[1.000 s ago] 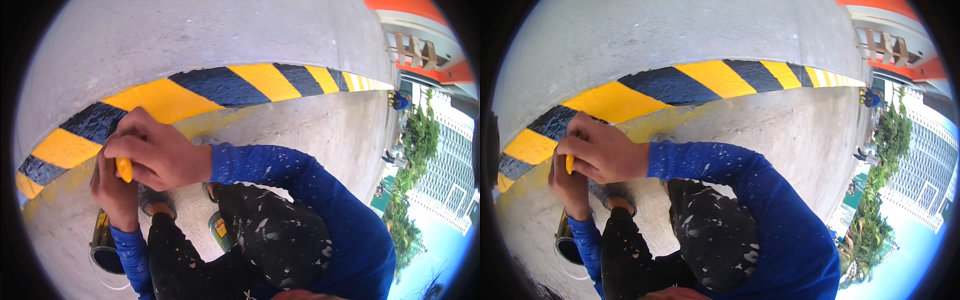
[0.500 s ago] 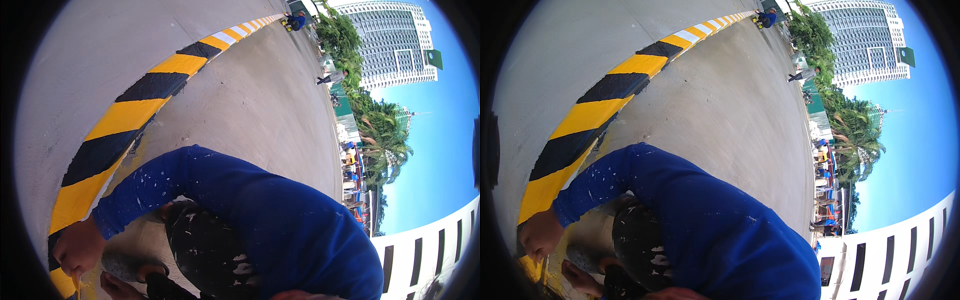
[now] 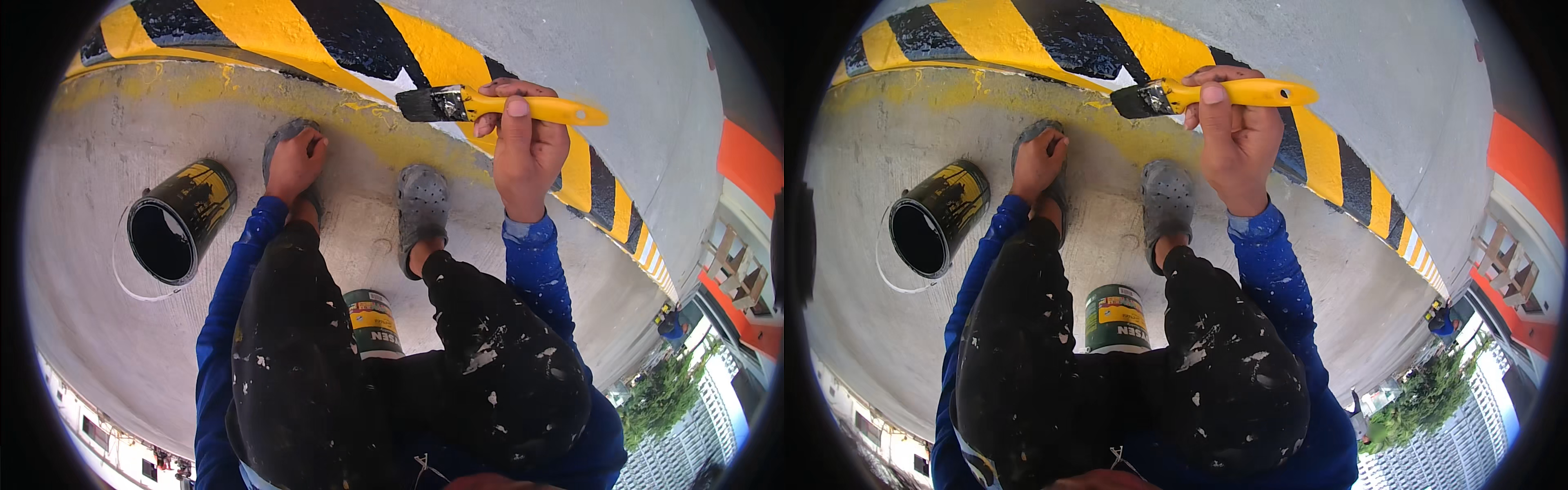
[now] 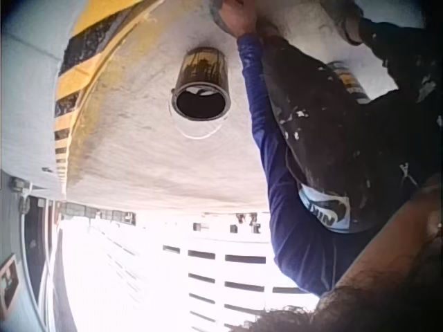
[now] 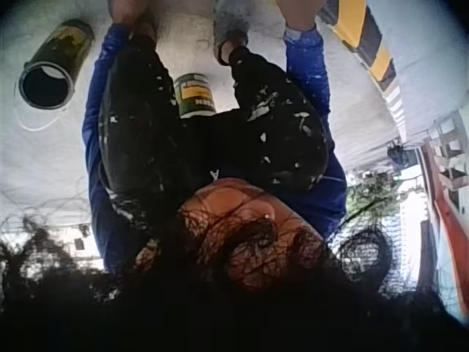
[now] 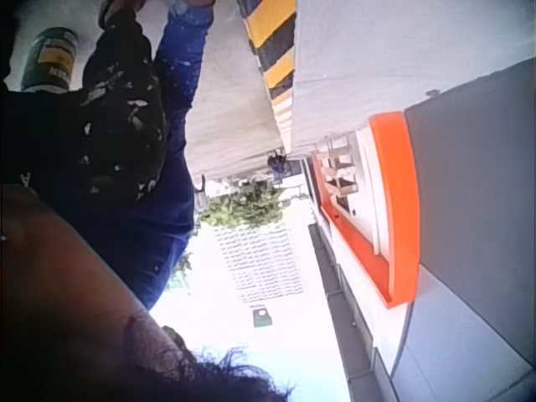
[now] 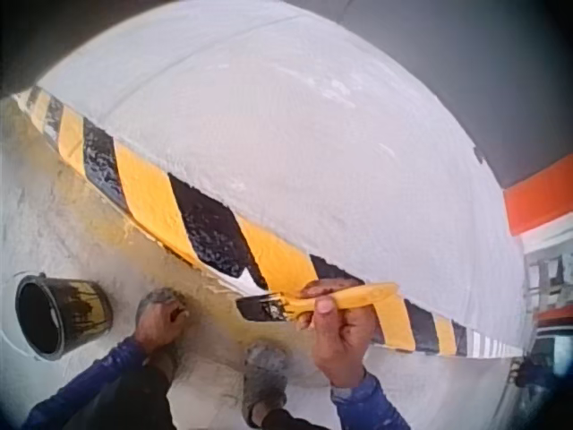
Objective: The person paints black and yellow diagonal safety stripes on a concrete curb using a paintbrush and two paint cans. They repeatedly dip the brush into black and yellow paint, applying alternating stripes along the curb edge.
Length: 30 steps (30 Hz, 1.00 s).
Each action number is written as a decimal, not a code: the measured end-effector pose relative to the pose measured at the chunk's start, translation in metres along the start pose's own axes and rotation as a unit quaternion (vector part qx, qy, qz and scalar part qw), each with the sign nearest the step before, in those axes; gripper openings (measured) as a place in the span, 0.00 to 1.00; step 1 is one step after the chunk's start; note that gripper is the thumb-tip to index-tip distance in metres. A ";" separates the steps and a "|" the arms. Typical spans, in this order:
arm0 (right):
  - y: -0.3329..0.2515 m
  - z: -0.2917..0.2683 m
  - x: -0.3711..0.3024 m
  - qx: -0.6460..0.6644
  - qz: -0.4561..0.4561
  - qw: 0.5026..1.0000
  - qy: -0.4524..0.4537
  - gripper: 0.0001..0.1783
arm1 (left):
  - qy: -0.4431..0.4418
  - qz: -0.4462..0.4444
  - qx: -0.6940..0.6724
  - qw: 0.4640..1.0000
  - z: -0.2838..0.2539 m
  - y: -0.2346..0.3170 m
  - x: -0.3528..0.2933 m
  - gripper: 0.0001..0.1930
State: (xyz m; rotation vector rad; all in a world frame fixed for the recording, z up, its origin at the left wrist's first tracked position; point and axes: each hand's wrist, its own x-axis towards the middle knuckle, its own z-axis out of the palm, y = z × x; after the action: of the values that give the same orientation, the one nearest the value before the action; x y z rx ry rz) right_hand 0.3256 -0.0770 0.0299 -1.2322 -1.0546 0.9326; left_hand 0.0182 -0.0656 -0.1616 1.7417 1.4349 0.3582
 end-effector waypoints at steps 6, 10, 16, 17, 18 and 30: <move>0.009 -0.009 -0.004 -0.096 -0.012 0.992 -0.083 0.13 | -0.083 -0.184 -0.255 0.946 -0.002 -0.006 0.000 0.10; 0.009 -0.006 0.016 -0.131 -0.055 0.987 -0.070 0.14 | -0.077 -0.190 -0.265 0.942 0.003 0.003 0.001 0.11; 0.020 0.003 0.043 -0.198 -0.144 0.965 -0.095 0.14 | -0.082 -0.197 -0.251 0.944 -0.002 0.006 0.008 0.12; 0.016 0.006 0.045 -0.172 -0.149 0.969 -0.092 0.14 | -0.085 -0.202 -0.250 0.943 -0.003 0.006 0.008 0.13; 0.013 0.009 0.045 -0.143 -0.139 0.976 -0.092 0.14 | -0.081 -0.201 -0.253 0.943 -0.004 0.005 0.008 0.13; 0.017 0.005 0.059 -0.309 -0.171 0.916 -0.189 0.12 | -0.068 -0.197 -0.238 0.949 -0.006 0.009 0.007 0.14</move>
State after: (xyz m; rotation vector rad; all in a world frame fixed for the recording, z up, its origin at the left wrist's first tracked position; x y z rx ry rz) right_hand 0.3362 -0.0169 0.0195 -1.3284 -1.9120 0.5825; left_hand 0.0219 -0.0569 -0.1534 1.0465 1.4142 0.3256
